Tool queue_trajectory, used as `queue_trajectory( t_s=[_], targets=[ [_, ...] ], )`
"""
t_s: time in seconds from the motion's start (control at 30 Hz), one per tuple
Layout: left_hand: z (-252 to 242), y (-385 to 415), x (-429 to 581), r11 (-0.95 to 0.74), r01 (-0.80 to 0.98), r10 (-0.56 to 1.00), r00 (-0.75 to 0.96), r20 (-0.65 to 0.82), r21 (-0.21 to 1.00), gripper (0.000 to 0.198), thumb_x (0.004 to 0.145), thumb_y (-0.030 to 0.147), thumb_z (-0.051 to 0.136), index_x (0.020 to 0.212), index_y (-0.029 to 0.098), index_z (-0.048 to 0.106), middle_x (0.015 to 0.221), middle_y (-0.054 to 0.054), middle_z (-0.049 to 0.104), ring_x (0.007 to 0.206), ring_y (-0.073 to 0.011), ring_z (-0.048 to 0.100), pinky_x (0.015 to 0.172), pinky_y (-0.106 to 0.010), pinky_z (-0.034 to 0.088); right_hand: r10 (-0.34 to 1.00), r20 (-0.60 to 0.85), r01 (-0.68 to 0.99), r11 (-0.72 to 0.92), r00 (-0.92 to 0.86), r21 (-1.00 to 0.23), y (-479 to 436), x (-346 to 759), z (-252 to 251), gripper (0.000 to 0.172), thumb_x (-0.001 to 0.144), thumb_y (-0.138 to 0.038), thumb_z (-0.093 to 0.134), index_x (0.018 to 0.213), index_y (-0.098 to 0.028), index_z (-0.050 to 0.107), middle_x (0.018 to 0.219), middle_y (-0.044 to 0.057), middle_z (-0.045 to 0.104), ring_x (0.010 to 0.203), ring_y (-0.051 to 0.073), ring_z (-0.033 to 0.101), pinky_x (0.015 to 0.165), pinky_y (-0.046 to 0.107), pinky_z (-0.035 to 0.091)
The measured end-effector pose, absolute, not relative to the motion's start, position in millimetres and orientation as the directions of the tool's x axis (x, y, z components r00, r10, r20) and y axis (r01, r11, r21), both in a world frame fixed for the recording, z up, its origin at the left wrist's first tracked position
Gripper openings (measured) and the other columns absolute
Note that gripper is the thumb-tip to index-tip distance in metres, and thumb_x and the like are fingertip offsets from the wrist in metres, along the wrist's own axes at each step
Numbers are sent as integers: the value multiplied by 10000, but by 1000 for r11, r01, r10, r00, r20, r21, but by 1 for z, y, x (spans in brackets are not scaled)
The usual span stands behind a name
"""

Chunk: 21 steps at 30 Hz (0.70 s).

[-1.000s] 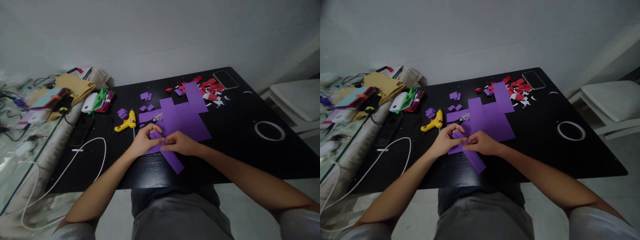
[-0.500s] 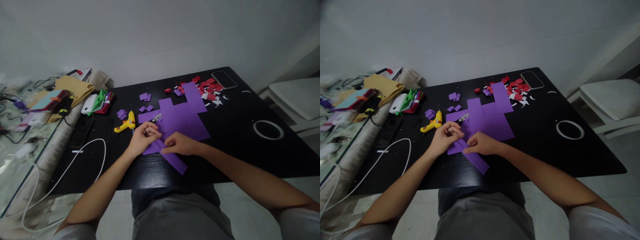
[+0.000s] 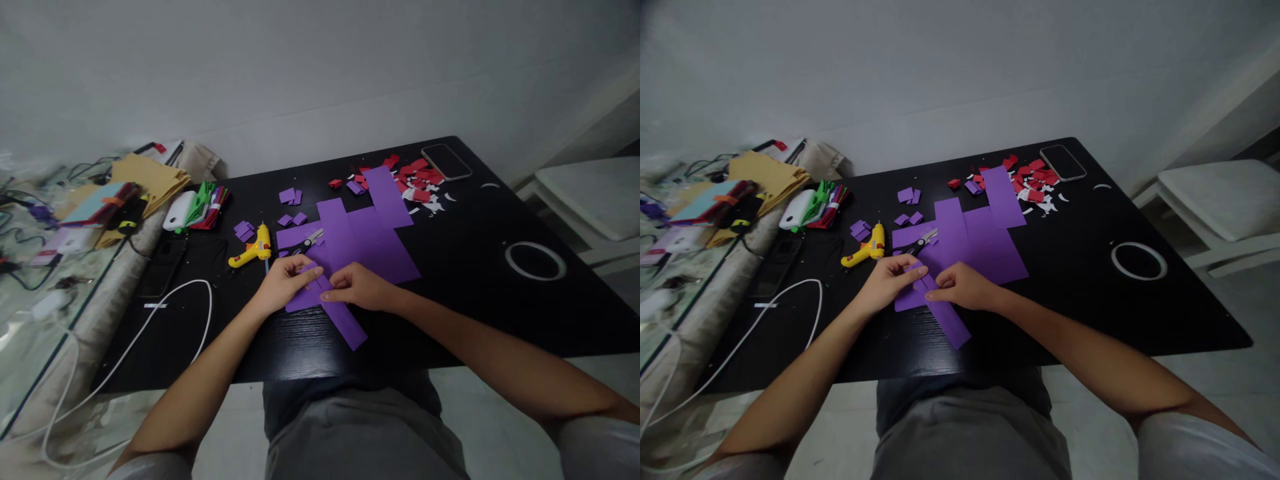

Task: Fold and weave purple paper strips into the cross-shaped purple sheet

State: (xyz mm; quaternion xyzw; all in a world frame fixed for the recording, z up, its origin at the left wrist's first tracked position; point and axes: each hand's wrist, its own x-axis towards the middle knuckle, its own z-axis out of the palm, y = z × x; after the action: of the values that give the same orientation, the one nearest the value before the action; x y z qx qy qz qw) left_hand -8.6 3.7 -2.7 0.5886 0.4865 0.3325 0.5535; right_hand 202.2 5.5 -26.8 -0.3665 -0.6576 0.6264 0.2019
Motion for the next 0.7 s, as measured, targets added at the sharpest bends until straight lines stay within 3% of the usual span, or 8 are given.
queue_trajectory(
  t_s=[0.17,0.33,0.5,0.7],
  targets=[
    [-5,4,-9,70,204,951,282,-127,977,365,780,490,800,752,147,677,602,25,598,504,-88,530,501,-210,385,727,-185,210,-57,-662,-976,4,201,-26,541,802,-496,729,563,-206,340,575,-84,251,550,72,231,543,273,162],
    [-3,4,-9,57,195,952,285,-112,979,347,802,477,783,751,152,672,586,28,604,482,-81,507,488,-210,365,746,-192,197,-83,-638,-977,4,200,-22,463,885,-535,628,610,-173,540,564,-59,383,547,92,351,543,270,257],
    [-3,4,-8,39,211,956,278,-98,977,344,808,466,783,729,155,662,570,29,600,481,-84,505,491,-215,375,760,-181,176,-89,-625,-980,4,200,-18,428,885,-498,642,630,-155,622,568,-43,453,566,99,411,563,259,325],
    [-2,4,-7,79,89,956,277,-101,993,374,823,499,771,925,162,646,660,31,623,566,-106,612,566,-223,480,815,-212,62,-213,-540,-975,4,199,-16,451,822,-587,709,709,-151,694,618,-34,513,590,100,451,584,252,397]
  ],
)
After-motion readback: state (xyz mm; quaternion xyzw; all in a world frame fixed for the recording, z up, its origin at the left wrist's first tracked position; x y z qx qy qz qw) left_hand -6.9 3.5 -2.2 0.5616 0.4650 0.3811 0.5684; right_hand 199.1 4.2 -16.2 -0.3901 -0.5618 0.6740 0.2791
